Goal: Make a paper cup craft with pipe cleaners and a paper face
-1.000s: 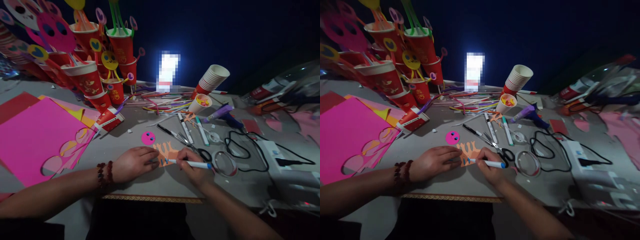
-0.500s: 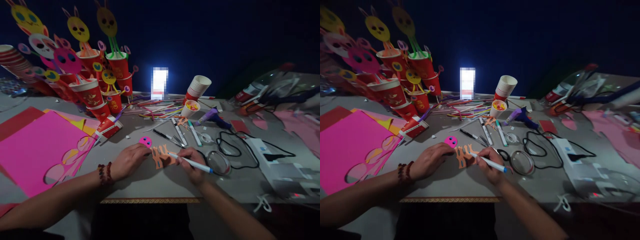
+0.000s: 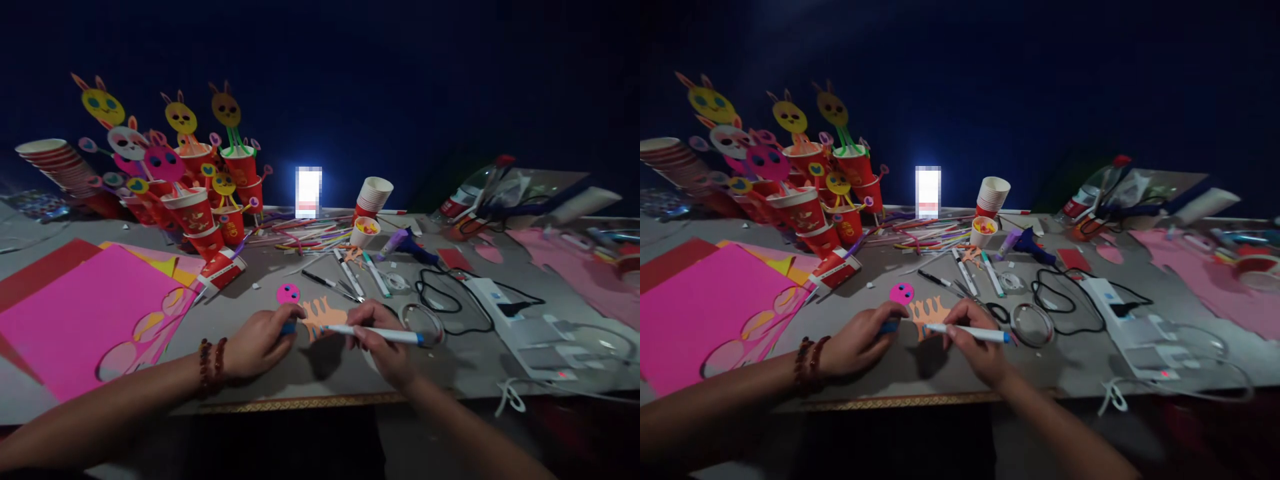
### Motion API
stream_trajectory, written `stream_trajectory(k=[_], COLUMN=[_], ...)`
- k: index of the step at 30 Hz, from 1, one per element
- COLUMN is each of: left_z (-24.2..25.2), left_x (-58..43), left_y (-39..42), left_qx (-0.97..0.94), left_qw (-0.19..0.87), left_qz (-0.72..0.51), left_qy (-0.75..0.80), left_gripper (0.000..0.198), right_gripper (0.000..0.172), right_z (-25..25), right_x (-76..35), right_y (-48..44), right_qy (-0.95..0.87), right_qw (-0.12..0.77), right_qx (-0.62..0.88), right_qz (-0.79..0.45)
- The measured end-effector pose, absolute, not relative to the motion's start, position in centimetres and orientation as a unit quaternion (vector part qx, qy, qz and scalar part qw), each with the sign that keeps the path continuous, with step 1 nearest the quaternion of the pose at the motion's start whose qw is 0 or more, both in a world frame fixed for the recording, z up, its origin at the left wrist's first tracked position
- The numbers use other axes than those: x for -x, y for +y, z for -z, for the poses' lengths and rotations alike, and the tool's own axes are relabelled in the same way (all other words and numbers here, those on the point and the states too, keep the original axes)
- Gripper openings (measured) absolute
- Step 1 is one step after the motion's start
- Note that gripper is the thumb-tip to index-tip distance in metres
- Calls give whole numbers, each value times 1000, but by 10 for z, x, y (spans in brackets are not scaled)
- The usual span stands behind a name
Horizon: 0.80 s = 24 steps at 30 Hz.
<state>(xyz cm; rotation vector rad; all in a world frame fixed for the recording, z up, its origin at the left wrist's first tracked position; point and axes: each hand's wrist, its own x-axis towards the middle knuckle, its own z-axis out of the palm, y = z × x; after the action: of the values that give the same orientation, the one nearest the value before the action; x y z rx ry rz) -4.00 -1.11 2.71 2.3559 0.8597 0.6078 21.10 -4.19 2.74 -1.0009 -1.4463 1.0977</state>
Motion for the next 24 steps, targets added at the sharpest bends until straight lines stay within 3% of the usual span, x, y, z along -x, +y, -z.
stream_trajectory(k=[5,18,24], left_z=[-41,-42,-42], left_x=[32,27,20], left_y=[-21,-36,-50], left_qx=[-855,-862,-802], left_qw=[363,354,421], left_qz=[-248,-263,-316], left_qy=[277,250,281], left_gripper=[39,48,52], right_gripper=[13,16,22], right_z=[-37,-31,-22], right_x=[-188,-171,-154], right_y=[-51,-65,-77], right_qy=[-623,-613,-555], right_qw=[488,476,510], right_qx=[378,396,406], right_qz=[-481,-490,-517])
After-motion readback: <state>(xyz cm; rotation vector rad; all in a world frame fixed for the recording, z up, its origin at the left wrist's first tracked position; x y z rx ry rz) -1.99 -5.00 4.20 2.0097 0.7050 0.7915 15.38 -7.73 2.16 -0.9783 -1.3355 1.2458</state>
